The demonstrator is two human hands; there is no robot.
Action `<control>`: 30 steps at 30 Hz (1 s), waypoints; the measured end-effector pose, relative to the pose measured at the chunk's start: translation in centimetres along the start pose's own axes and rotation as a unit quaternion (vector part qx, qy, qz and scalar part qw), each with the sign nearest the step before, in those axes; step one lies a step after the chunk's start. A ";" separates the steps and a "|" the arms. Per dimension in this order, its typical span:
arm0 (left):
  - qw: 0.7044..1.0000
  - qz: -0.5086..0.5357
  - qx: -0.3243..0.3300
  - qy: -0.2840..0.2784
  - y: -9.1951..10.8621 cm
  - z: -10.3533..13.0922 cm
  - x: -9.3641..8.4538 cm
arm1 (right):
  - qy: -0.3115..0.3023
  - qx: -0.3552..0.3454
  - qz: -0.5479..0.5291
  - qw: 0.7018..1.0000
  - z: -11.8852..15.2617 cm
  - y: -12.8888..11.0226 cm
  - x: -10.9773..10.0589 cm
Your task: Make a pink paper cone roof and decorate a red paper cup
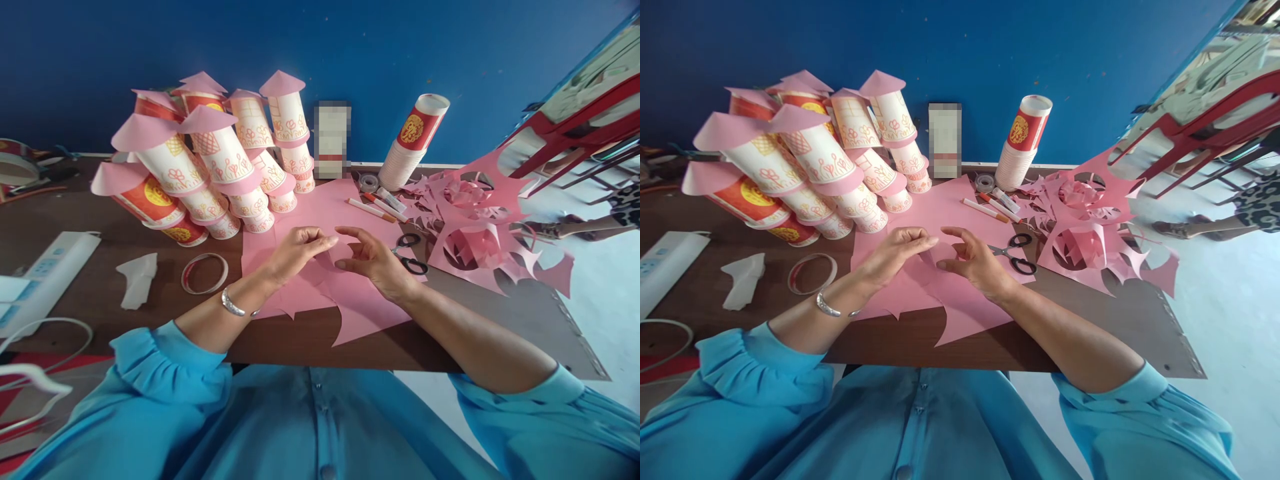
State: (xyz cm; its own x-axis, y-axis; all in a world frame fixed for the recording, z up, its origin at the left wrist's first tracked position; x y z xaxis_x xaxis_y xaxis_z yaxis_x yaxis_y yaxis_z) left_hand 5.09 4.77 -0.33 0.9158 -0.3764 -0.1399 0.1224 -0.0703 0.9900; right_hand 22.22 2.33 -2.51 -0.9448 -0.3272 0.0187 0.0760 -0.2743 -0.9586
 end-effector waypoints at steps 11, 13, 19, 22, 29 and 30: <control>0.997 0.033 -0.028 -0.069 -0.3 -0.2 0.5 | 0.007 -0.004 -0.014 1.000 0.0 -0.1 -0.3; 0.996 0.040 -0.036 -0.066 -0.3 -0.2 0.5 | 0.002 -0.002 -0.022 1.000 -0.1 -0.1 -0.3; 0.996 0.048 -0.045 -0.060 -0.8 -0.2 0.2 | -0.012 0.004 -0.043 0.999 -0.1 0.1 -0.4; 0.996 0.053 -0.035 -0.054 -1.1 -0.3 0.2 | -0.025 0.008 -0.047 0.999 -0.1 0.0 -0.4; 0.998 0.046 -0.016 -0.034 -0.5 -0.3 -0.2 | -0.026 0.019 -0.057 0.998 -0.1 0.1 -0.4; 0.998 0.038 -0.015 -0.040 -0.4 -0.3 -0.2 | -0.023 0.020 -0.056 0.998 -0.1 0.1 -0.4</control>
Point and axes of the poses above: each hand's wrist, its own z-axis away from the middle knuckle, its own x-axis out of the palm, y = z × x, the point moved 5 cm from there along -z, towards the middle knuckle, and after that the axes turned 9 degrees about x, right-handed, at the moved point
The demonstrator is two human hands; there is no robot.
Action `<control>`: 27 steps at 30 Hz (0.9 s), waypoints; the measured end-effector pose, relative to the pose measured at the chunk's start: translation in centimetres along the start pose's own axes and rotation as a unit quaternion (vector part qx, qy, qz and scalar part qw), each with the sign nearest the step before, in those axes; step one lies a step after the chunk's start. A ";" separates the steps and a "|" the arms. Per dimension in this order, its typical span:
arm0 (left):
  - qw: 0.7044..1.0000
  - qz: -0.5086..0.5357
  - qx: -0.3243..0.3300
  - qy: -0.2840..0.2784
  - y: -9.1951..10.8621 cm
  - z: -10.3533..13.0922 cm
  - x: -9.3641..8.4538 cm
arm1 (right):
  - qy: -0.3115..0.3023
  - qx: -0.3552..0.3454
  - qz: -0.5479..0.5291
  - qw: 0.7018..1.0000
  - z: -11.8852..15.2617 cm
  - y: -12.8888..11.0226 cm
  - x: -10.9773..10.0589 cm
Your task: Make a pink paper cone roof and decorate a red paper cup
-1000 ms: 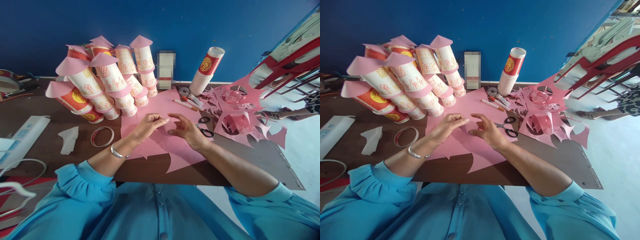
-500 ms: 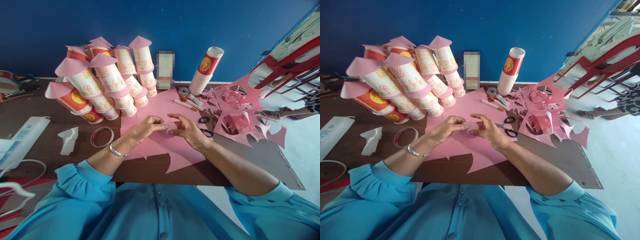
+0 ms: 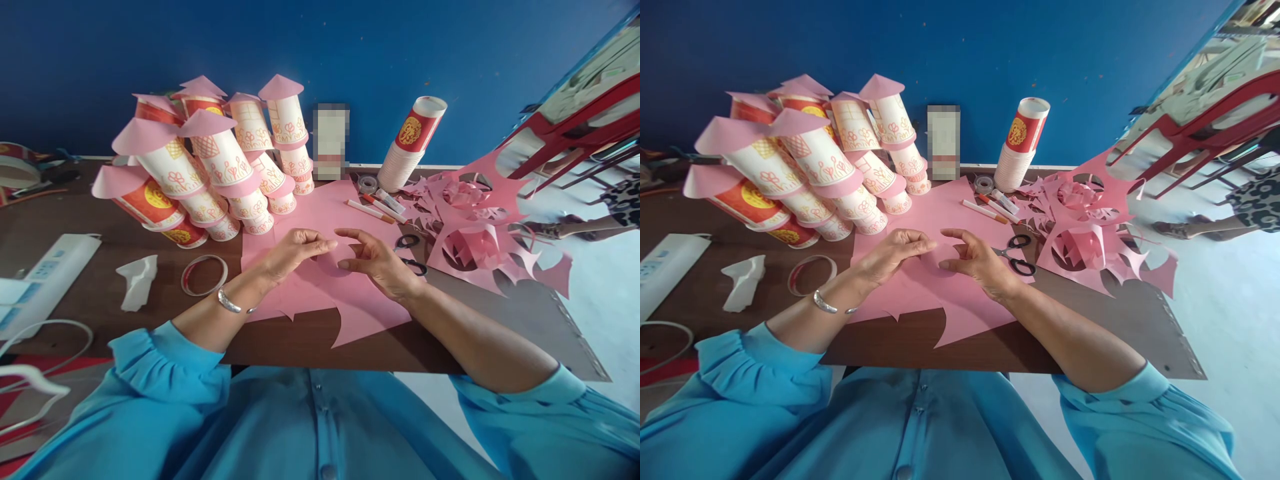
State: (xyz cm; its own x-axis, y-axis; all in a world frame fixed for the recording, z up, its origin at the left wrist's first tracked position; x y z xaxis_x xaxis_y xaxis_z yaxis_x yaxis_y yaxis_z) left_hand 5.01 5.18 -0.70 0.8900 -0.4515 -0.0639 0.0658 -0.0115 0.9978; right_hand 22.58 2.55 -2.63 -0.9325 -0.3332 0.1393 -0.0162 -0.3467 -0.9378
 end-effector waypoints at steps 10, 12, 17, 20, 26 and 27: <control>1.000 0.001 -0.006 0.016 -0.4 -0.2 -0.4 | -0.006 -0.015 -0.025 1.000 -0.1 0.0 -0.1; 0.999 0.024 -0.011 0.024 -0.5 -0.1 -0.4 | -0.006 -0.018 -0.030 0.999 -0.2 0.1 -0.1; 1.000 0.011 0.003 0.026 -0.3 -0.1 -0.5 | -0.002 -0.015 -0.038 0.999 -0.2 0.1 -0.2; 1.000 -0.021 0.011 0.018 0.1 -0.2 -0.5 | 0.004 -0.011 -0.036 0.999 -0.1 0.1 -0.2; 0.999 -0.034 0.011 0.018 0.2 -0.2 -0.6 | 0.002 -0.012 -0.047 0.999 -0.3 0.2 0.0; 0.999 -0.030 0.008 0.022 0.0 -0.2 -0.7 | 0.005 -0.015 -0.049 0.999 -0.4 0.2 0.0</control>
Point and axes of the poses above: each hand's wrist, its own z-axis away from the middle knuckle, its own x-axis out of the palm, y = z × x, the point moved 5 cm from there along -z, towards the middle knuckle, and after that the axes turned 9 degrees about x, right-handed, at the moved point
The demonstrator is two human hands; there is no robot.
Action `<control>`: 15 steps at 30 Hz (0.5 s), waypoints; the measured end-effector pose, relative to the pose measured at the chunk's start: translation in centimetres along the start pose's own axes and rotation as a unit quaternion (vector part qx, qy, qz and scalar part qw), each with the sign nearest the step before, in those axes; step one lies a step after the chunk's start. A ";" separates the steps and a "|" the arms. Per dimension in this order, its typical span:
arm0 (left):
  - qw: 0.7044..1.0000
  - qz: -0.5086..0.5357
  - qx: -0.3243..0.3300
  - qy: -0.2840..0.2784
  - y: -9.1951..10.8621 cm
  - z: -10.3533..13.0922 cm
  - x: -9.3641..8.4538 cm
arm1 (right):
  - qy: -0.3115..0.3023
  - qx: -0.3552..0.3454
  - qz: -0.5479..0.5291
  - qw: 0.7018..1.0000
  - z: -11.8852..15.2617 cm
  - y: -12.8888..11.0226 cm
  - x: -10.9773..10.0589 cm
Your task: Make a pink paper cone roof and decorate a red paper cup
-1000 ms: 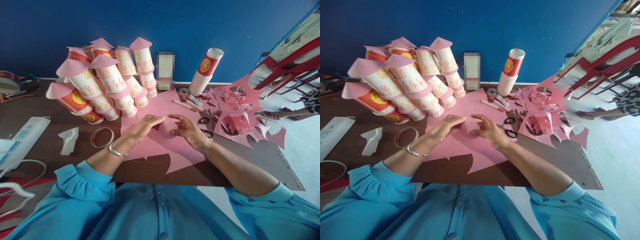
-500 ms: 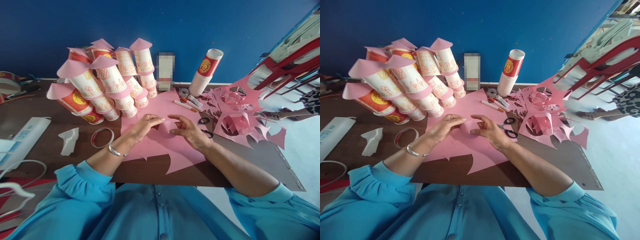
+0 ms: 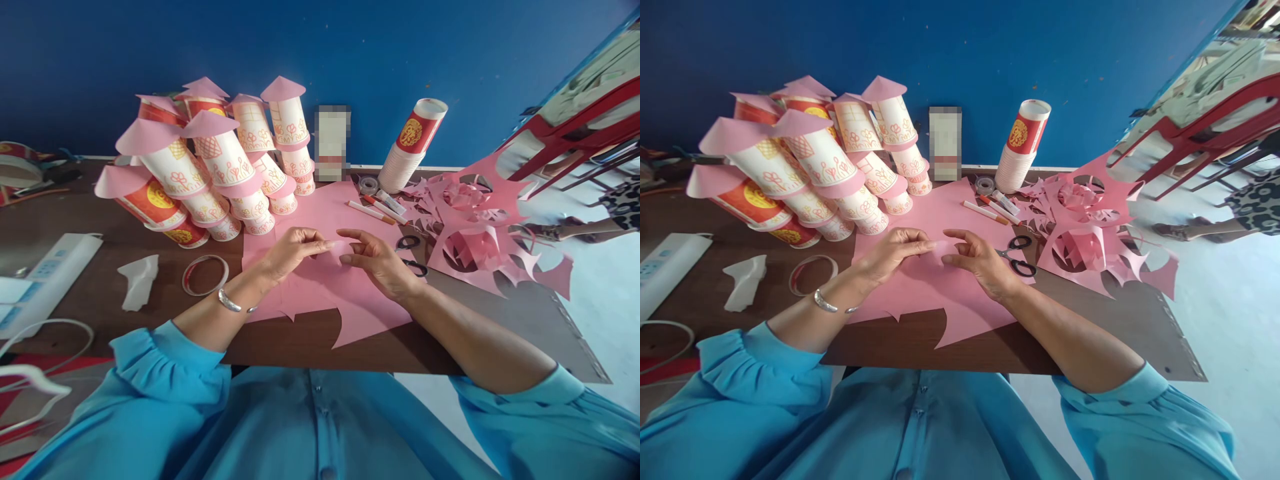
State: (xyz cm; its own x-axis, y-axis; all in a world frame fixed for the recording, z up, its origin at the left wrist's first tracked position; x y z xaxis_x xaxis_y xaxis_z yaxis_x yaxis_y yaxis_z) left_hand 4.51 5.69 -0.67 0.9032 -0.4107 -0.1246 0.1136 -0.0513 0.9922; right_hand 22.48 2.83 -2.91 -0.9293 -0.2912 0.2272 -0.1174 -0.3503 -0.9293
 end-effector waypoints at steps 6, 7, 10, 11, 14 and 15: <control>0.997 0.079 -0.015 0.018 -0.8 0.0 0.1 | -0.002 0.001 -0.035 0.999 -0.2 0.2 -0.1; 0.996 0.089 -0.013 0.014 -0.7 0.1 0.2 | -0.002 0.002 -0.049 0.999 -0.2 0.2 -0.1; 0.995 0.099 -0.006 -0.001 -0.2 0.2 0.4 | 0.006 -0.005 -0.078 0.997 -0.2 0.2 -0.1; 0.995 0.098 -0.004 -0.002 0.0 0.3 0.4 | 0.007 -0.007 -0.081 0.997 -0.3 0.2 -0.1; 0.995 0.097 -0.001 0.007 0.1 0.4 0.3 | 0.005 -0.010 -0.087 0.996 -0.3 0.4 0.0; 0.995 0.099 -0.001 0.008 0.1 0.4 0.3 | 0.004 -0.010 -0.091 0.996 -0.3 0.5 0.0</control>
Point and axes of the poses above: each hand's wrist, its own z-axis away from the middle knuckle, its own x-axis out of the palm, y = z × x, the point moved 5 cm from there along -z, towards the middle knuckle, and after that the axes turned 9 degrees about x, right-handed, at the moved point
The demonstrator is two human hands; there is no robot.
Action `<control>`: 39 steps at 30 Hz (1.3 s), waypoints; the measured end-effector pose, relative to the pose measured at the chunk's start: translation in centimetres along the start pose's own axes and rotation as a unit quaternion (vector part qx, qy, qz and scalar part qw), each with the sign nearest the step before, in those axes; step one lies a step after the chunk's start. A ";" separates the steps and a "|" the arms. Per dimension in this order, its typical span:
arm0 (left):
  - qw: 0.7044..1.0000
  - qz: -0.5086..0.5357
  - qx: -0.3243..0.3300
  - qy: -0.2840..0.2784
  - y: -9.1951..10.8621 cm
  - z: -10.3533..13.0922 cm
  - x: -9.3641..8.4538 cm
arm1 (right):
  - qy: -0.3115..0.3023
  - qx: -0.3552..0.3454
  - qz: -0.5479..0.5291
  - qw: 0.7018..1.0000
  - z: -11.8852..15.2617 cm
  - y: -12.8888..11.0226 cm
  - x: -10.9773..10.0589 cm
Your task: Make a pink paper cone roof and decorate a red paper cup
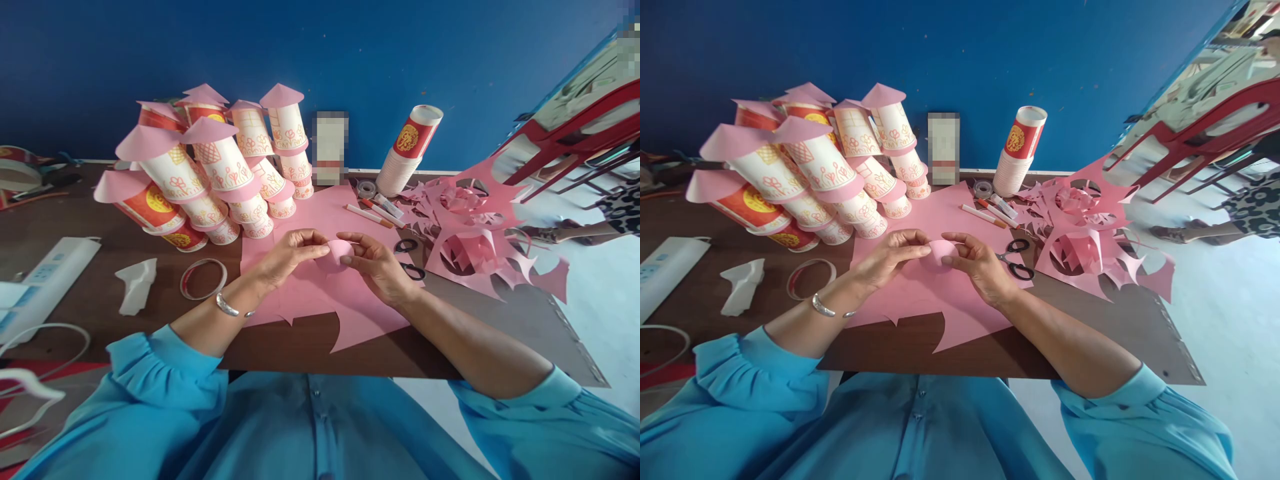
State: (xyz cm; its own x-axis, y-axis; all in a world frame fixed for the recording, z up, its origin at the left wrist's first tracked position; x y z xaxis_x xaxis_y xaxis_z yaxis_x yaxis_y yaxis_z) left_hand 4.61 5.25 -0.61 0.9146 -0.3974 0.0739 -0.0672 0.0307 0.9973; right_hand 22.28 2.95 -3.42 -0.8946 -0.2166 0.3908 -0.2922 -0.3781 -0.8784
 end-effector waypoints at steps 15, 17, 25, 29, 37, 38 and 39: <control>0.997 -0.066 0.031 0.036 0.2 0.0 -0.7 | 0.008 -0.030 0.079 0.996 0.1 0.2 0.0; 0.997 -0.061 0.028 0.039 0.0 0.0 -0.8 | 0.019 -0.030 0.101 0.994 0.1 0.3 -0.2; 0.998 0.064 -0.019 0.014 -0.9 0.2 -0.1 | 0.009 0.023 -0.001 1.000 -0.2 0.8 -0.3; 0.998 0.065 -0.023 0.010 -0.5 0.2 0.2 | -0.011 0.032 -0.042 0.999 -0.2 0.7 0.0; 0.998 0.055 -0.027 0.017 -0.4 0.2 0.0 | -0.007 0.029 -0.011 0.999 -0.3 0.9 -0.1; 0.998 0.047 -0.031 0.011 -0.4 0.2 0.0 | -0.005 0.030 0.000 1.000 -0.3 1.0 -0.1; 0.999 0.038 -0.034 0.008 -0.5 0.2 0.0 | -0.003 0.032 0.013 0.999 -0.2 1.0 -0.1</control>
State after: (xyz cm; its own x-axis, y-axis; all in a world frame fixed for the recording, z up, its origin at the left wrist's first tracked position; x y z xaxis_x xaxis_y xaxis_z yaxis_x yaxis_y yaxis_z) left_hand 4.54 5.08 -1.08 0.9142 -0.3772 0.1483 -0.1094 0.1229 0.9864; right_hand 22.02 2.79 -4.41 -0.8996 -0.2313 0.3705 -0.2477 -0.4285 -0.8689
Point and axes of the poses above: each hand's wrist, its own z-axis away from the middle knuckle, its own x-axis out of the palm, y = z × x, the point moved 5 cm from there along -z, towards the middle knuckle, and after that the axes turned 9 degrees about x, right-handed, at the moved point
